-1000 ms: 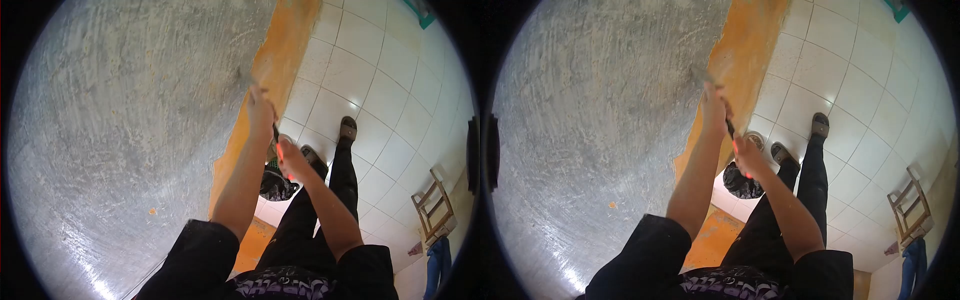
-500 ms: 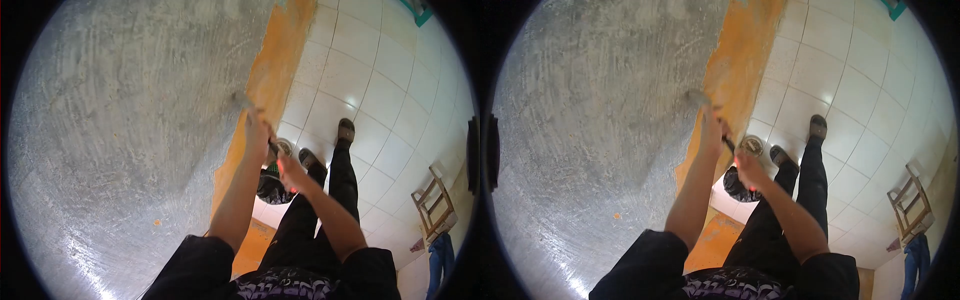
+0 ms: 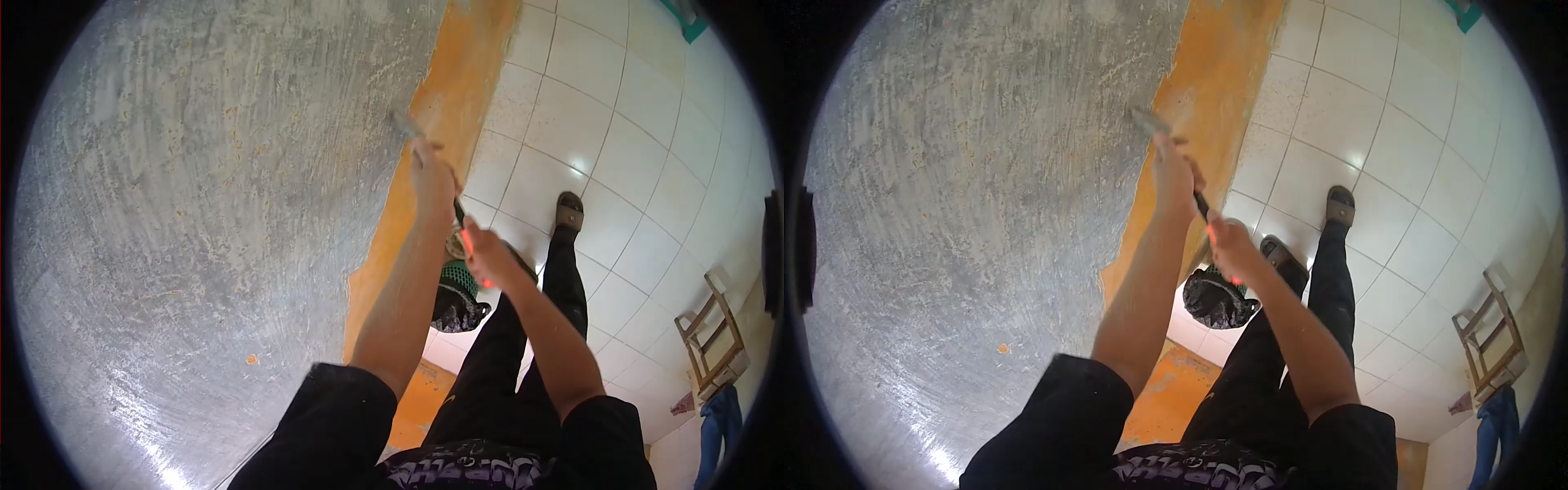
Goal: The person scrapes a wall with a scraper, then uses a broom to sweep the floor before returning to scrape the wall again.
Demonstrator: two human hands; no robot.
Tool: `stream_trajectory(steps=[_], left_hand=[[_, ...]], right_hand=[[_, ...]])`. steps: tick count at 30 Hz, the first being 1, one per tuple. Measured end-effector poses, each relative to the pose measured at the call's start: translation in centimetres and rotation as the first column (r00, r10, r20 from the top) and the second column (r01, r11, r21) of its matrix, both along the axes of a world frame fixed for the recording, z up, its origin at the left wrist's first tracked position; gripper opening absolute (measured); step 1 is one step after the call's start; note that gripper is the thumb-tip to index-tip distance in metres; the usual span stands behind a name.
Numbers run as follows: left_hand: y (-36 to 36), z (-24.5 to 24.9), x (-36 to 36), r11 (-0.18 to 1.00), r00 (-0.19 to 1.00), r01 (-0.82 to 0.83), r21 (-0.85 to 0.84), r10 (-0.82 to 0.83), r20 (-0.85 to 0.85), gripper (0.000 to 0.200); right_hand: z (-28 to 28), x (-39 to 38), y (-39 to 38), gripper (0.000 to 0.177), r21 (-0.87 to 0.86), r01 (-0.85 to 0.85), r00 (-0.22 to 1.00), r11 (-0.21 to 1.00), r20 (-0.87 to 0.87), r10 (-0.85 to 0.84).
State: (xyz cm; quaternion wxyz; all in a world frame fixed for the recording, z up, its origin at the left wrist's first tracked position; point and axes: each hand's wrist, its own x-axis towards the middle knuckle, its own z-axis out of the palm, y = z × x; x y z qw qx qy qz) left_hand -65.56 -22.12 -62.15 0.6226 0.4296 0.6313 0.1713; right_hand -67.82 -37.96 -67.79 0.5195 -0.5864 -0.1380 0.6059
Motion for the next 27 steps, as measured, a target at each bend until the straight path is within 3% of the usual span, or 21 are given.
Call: stream_trajectory(steps=[2,4,8,11,12,14,18,21,23,25,26,27], left_hand=[[-1.3,0.7,-2.7,0.999,0.999,-0.028,-0.021,0.027,-0.03,0.052],[-0.3,1.0,-2.0,0.998,0.999,0.036,-0.054,-0.037,-0.01,0.052],[3.7,-0.8,4.2,0.984,0.984,0.17,0.046,-0.171,0.041,0.053],[2.1,-0.3,3.7,0.992,0.995,0.099,0.078,-0.097,-0.023,0.052],[1.0,0.2,2.1,0.999,0.998,0.046,0.017,-0.046,-0.033,0.051],[-0.4,1.1,-1.2,0.994,0.998,-0.047,-0.098,0.041,-0.055,0.05],[2.0,-0.1,2.9,0.997,0.998,0.059,-0.045,-0.059,0.001,0.052],[1.5,-0.5,3.9,1.0,1.0,0.012,-0.024,-0.011,0.014,0.051],[0.0,0.3,1.6,0.999,0.999,-0.038,-0.022,0.037,-0.02,0.05],[0.8,0.8,2.4,0.997,1.0,-0.01,-0.078,0.008,-0.025,0.049],[1.1,1.0,2.5,0.994,0.999,-0.001,-0.106,-0.003,-0.037,0.048],[1.6,0.8,3.4,0.996,1.0,0.003,-0.087,-0.006,-0.031,0.048]], right_hand=[[3.8,0.0,-0.7,0.057,-0.27,-0.166,0.874,0.949,-0.486,0.015],[4.2,0.6,0.0,0.059,-0.197,-0.126,0.931,0.972,-0.361,0.047],[2.8,4.9,4.0,0.062,-0.298,-0.061,0.842,0.953,-0.527,-0.111],[3.0,4.7,2.7,0.065,-0.265,-0.076,0.883,0.961,-0.465,-0.058],[3.6,3.4,1.3,0.065,-0.247,-0.125,0.935,0.961,-0.353,0.031],[5.2,2.4,0.2,0.065,-0.263,-0.155,0.863,0.952,-0.505,0.001],[3.6,5.5,2.8,0.063,-0.339,-0.098,0.762,0.936,-0.63,-0.148],[3.5,7.0,2.4,0.063,-0.346,-0.152,0.806,0.926,-0.586,-0.086],[4.5,5.0,0.7,0.064,-0.277,-0.193,0.889,0.941,-0.456,0.048],[4.4,4.4,0.9,0.064,-0.226,-0.167,0.835,0.96,-0.551,0.016],[3.6,4.6,1.2,0.063,-0.215,-0.105,0.893,0.971,-0.451,-0.003],[3.2,6.2,1.9,0.061,-0.251,-0.115,0.855,0.961,-0.518,-0.033]])
